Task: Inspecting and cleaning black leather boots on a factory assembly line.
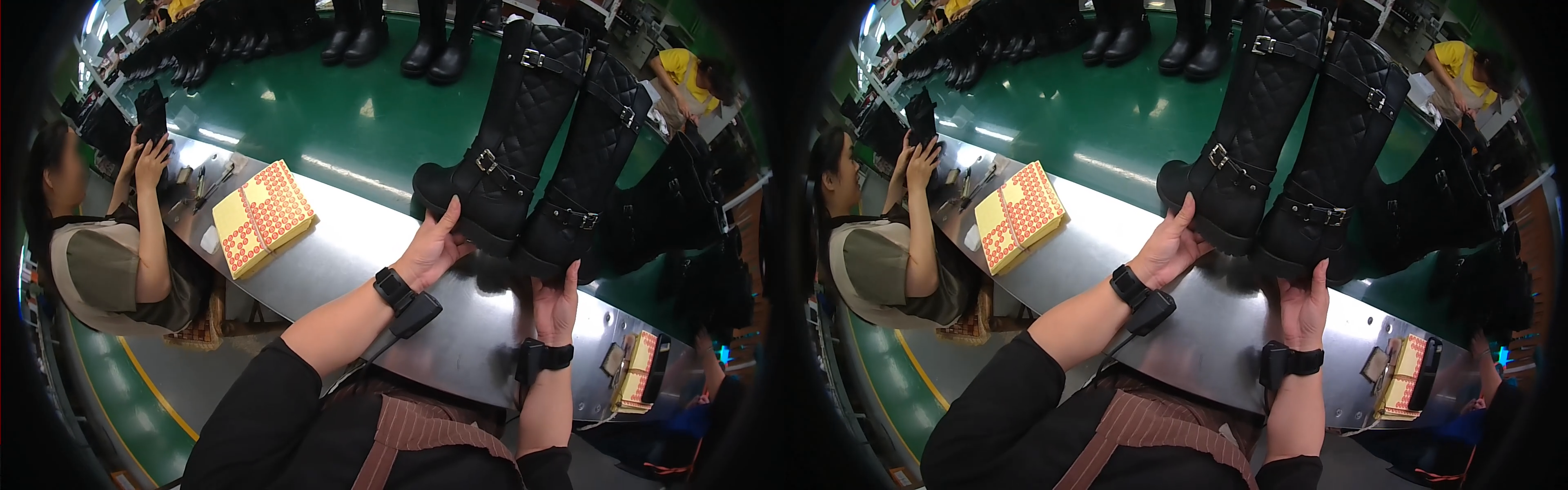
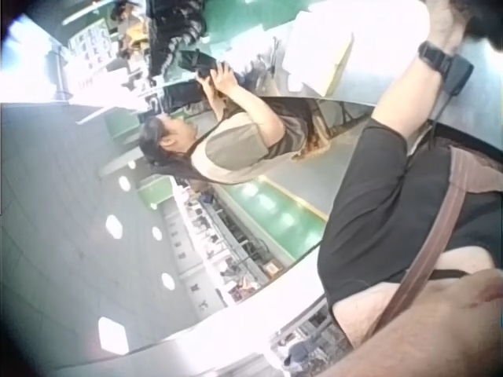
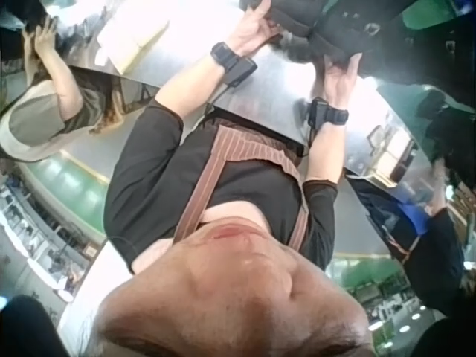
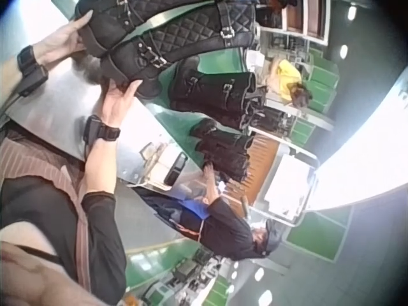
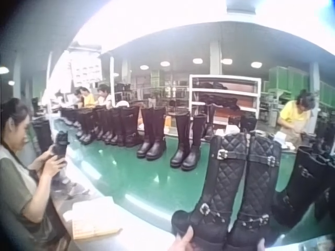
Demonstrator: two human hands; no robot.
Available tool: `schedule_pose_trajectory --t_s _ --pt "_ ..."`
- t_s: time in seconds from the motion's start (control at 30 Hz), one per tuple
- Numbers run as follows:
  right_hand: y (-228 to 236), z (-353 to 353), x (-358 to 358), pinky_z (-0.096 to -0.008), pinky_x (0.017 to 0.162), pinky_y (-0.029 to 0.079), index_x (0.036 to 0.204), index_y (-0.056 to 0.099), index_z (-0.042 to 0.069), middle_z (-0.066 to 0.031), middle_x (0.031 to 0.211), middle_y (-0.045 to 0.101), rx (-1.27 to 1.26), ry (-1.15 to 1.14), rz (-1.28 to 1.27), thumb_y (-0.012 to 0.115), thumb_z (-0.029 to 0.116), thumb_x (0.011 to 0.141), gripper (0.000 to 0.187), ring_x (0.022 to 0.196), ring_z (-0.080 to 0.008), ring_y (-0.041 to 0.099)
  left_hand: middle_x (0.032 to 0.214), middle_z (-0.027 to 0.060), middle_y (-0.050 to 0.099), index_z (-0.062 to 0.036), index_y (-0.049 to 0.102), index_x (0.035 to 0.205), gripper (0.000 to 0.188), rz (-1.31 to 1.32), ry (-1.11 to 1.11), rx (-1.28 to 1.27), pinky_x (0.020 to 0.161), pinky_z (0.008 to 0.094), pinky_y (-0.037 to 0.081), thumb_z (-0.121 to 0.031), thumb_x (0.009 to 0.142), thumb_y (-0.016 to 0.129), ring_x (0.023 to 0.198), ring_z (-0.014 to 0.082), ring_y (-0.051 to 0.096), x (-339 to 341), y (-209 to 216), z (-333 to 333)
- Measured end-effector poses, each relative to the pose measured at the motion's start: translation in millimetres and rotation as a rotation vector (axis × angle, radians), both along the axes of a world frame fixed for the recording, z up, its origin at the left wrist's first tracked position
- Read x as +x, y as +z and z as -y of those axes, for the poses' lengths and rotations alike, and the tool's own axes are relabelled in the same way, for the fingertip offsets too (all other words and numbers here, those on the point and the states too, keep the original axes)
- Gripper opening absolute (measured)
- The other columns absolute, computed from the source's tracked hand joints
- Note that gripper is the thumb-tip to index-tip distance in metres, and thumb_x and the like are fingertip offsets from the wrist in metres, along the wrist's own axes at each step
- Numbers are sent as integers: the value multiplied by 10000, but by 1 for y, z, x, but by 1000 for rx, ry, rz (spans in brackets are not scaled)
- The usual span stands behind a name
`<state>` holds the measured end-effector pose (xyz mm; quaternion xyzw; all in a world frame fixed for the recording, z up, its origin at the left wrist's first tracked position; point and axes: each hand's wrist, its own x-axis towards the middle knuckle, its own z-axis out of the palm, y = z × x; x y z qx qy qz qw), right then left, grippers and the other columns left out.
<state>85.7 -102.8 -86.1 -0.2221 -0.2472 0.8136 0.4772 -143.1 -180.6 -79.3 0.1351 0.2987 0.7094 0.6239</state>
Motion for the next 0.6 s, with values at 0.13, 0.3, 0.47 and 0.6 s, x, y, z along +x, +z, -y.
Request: schedule_pose_trajectory --t_s 0.13,0.3,0.47,0.6 --pt "-1 1 -6 -409 1012 478 1347 483 112 -82 1352 533 -24 -26 38 575 353 958 466 1231 -244 516 1386 82 478 -194 272 1442 645 5 23 31 1038 432 423 -472 933 556 1240 226 510 -4 0 2" --pt "0 2 1 -384 1028 447 1363 477 127 -58 1370 526 -8 28 18 556 372 966 473 1245 -229 505 1400 65 475 -189 309 1433 633 56 4 24 1047 450 411 -477 930 560 1269 222 485 -1 -2 2" --pt "-2 5 2 -417 1089 381 1386 470 125 -61 1408 502 26 109 -104 543 373 972 489 1290 -239 472 1427 53 466 -178 299 1458 672 60 -70 43 1039 431 410 -537 932 513 1287 217 473 -1 -5 4" --pt "-14 2 6 -444 1125 326 1407 457 151 -72 1428 486 18 161 -203 502 422 981 507 1317 -248 447 1478 55 419 -145 295 1483 769 78 -227 105 1072 440 364 -634 910 448 1325 218 437 -2 -8 3"
